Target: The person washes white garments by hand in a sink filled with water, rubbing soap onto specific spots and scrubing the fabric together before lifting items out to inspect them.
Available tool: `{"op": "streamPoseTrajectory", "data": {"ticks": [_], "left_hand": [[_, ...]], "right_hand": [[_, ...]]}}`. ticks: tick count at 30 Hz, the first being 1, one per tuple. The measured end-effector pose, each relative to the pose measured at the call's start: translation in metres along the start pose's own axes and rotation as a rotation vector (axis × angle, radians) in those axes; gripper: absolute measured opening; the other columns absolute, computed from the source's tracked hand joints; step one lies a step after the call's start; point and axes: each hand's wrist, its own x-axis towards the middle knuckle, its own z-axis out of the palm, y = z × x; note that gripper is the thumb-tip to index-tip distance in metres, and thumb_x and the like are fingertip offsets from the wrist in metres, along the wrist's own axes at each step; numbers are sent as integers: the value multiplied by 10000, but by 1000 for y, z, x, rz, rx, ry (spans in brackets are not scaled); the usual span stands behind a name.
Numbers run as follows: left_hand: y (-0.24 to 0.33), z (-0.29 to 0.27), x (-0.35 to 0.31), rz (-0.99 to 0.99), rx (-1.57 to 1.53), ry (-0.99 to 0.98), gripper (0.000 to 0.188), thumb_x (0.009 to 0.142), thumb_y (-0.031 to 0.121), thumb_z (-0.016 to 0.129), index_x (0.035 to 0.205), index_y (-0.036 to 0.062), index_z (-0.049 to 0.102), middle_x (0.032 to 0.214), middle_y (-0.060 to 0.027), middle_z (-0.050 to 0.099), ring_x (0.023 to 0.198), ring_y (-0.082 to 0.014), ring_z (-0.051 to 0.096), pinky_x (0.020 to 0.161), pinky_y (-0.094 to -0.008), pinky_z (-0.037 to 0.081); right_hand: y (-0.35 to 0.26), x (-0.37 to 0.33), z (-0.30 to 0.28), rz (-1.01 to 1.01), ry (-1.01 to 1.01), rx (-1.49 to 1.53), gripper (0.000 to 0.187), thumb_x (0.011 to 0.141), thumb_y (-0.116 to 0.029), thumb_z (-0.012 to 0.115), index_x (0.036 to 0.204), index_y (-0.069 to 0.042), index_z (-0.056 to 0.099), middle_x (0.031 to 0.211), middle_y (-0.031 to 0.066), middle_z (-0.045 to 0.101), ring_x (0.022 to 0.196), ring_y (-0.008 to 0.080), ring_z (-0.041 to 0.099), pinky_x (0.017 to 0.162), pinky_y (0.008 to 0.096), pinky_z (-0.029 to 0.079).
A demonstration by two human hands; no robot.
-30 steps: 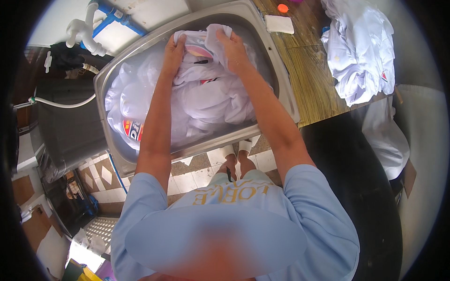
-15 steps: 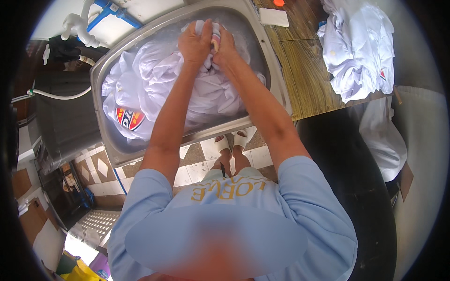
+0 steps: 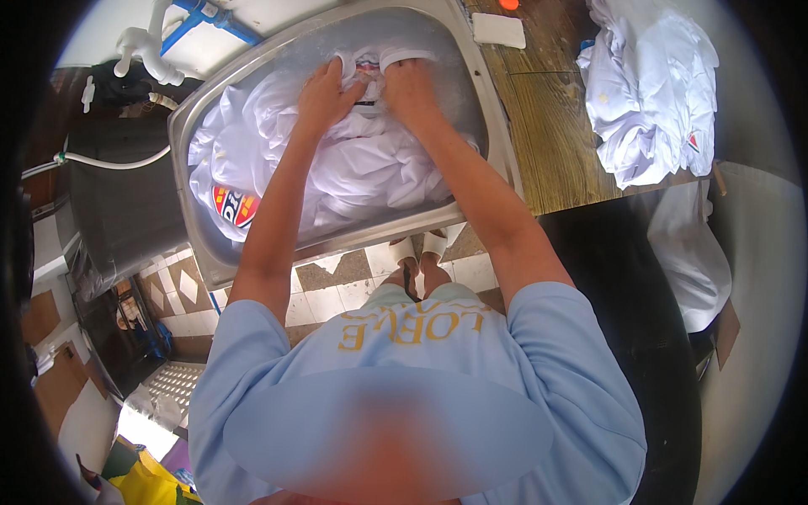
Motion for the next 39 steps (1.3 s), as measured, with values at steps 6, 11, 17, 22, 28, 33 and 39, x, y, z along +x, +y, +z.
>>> {"op": "streamPoseTrajectory", "data": {"ticks": [6, 11, 17, 22, 28, 33, 39], "left_hand": [[-27, 26, 19, -64, 4, 109, 438, 747, 358, 661, 1075, 93, 542, 985, -170, 636, 935, -381, 602, 778, -461, 473], [-9, 16, 29, -144, -572, 307, 455, 674, 375, 724, 996, 88, 580, 932, -152, 654, 859, -367, 624, 737, -450, 477], [86, 13, -1, -127, -415, 549, 496, 629, 489, 744, 877, 88, 590, 824, -119, 649, 794, -326, 620, 691, -437, 466], [49, 10, 7, -104, -292, 633, 471, 778, 536, 611, 744, 69, 564, 703, -126, 609, 656, -360, 600, 543, -439, 452], [20, -3, 10, -5, -12, 465, 464, 810, 534, 575, 785, 71, 579, 800, -106, 627, 696, -348, 590, 571, -441, 449], [28, 4, -8, -17, 106, 335, 457, 867, 505, 491, 907, 65, 607, 952, -122, 618, 899, -369, 560, 722, -489, 440], [16, 7, -3, -149, 145, 64, 460, 851, 506, 499, 1056, 108, 603, 1090, -121, 597, 1033, -364, 531, 877, -477, 411]], "right_hand": [[-13, 17, 2, 134, -286, -79, 230, 827, -215, 558, 895, -13, 645, 919, 223, 644, 873, 381, 619, 754, 442, 489], [-21, 32, 11, 490, 140, 737, 288, 871, -266, 547, 852, 5, 642, 840, 166, 662, 785, 283, 636, 692, 383, 484], [25, 44, 46, 592, 72, 1664, 342, 890, -328, 549, 934, 7, 604, 792, 59, 604, 684, 164, 563, 613, 314, 454], [-3, 40, 19, 1031, 11, 1852, 334, 885, -325, 561, 928, 2, 609, 789, 55, 592, 699, 170, 557, 639, 343, 456], [2, 6, -51, 465, 101, 956, 359, 895, -343, 541, 952, 1, 627, 852, 112, 630, 761, 258, 597, 685, 367, 456], [12, -1, -39, -90, 176, 94, 312, 880, -311, 528, 943, -30, 646, 983, 200, 621, 893, 381, 580, 788, 444, 438], [-3, 3, -19, -10, -277, -202, 312, 842, -299, 556, 1033, -72, 653, 1049, 156, 629, 1050, 327, 544, 918, 491, 363]]}}
